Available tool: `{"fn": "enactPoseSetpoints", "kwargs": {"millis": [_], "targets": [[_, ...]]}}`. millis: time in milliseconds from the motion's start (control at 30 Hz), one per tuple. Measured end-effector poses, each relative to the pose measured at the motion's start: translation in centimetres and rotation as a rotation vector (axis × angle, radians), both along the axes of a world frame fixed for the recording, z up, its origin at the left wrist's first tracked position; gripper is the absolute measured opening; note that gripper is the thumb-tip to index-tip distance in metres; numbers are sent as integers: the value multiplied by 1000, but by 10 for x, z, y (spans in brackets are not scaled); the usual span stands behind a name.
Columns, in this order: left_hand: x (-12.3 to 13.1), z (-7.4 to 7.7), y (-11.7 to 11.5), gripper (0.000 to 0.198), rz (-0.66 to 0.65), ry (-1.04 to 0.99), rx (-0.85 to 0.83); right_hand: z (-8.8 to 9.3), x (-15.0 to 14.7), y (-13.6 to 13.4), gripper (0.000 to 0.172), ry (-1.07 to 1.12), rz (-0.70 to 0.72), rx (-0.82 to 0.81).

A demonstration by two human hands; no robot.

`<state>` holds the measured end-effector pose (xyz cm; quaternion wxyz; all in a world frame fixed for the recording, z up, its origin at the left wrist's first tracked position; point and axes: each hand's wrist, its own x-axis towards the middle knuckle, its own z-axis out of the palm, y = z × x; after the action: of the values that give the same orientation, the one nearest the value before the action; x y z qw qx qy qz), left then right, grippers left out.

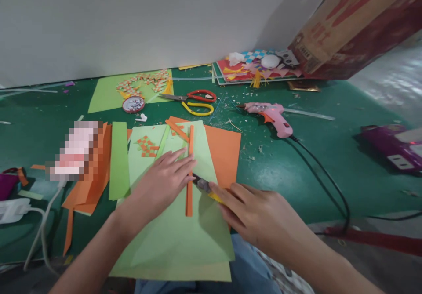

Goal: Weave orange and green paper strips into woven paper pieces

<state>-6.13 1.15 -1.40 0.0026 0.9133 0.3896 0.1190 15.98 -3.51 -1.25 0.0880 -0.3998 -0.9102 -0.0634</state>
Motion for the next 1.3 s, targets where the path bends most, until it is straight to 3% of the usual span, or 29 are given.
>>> {"fn": "enactPoseSetpoints", "kwargs": {"millis": [367,833,1300], "targets": [[-6,-9,-1,50,29,19,29,-3,0,0,30,60,-55,9],[-6,-8,-1,44,64,-1,-40,-3,-10,-1,30,142,-120,37],[-7,-9,0,42,47,-6,-25,-3,-16,1,33,48,-183,54]]}}
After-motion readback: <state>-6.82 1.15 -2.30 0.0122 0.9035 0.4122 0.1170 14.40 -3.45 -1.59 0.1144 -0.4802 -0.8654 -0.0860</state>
